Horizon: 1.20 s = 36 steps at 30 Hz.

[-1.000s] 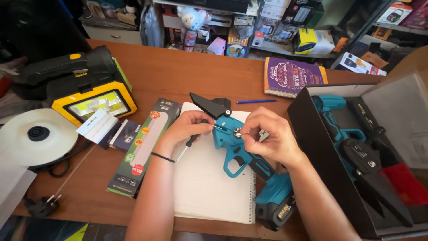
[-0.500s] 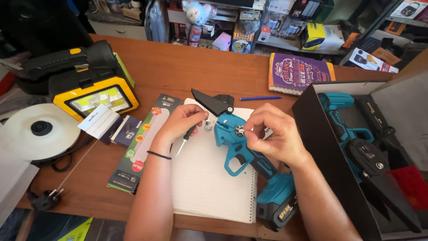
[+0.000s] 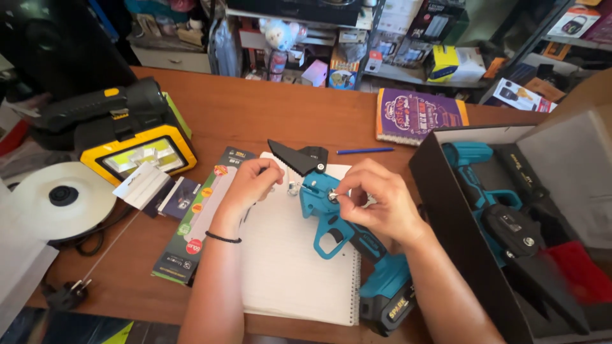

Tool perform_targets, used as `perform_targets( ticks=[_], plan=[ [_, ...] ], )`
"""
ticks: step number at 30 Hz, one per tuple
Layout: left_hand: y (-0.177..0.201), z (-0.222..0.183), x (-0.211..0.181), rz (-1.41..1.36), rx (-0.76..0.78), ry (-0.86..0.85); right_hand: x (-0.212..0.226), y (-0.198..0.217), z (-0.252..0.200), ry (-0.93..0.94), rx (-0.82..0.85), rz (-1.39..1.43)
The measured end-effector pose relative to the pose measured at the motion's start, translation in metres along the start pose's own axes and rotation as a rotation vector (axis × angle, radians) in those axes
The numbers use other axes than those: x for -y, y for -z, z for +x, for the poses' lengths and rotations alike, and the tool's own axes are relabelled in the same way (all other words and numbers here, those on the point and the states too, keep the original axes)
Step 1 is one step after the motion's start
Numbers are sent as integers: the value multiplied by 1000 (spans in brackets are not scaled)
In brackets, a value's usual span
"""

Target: Assembling a handheld mini chainsaw by attaching the blade and tightening screws

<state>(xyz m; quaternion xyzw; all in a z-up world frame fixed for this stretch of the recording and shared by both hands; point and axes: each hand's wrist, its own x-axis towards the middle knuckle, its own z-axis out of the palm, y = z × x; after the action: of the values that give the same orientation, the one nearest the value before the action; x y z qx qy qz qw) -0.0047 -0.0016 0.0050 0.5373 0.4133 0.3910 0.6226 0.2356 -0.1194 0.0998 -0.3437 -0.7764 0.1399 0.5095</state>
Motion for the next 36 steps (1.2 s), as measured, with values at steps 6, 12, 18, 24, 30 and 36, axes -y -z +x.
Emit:
perform_targets(
  ticks=[6,12,18,24,30,36],
  plan=[
    [-4,-3,-3,5,29,-7,-1,2,-1,-5,11,22],
    [-11,-12,-9,-66,71,-199,-1,-1,0,-59,2,40],
    [-37,-17,-8,-16,-46,-690,-2,-2,1,-140,19,40],
    [-60,-45,-36,75,-20,-933,-10,-5,-3,-206,5,57],
    [-69,-48,-38,314,-132,-1151,-17,-5,-5,-249,11,110],
    [-75,-50,-39,479,-278,-1311,-14,-4,-4,-254,34,83]
  ],
)
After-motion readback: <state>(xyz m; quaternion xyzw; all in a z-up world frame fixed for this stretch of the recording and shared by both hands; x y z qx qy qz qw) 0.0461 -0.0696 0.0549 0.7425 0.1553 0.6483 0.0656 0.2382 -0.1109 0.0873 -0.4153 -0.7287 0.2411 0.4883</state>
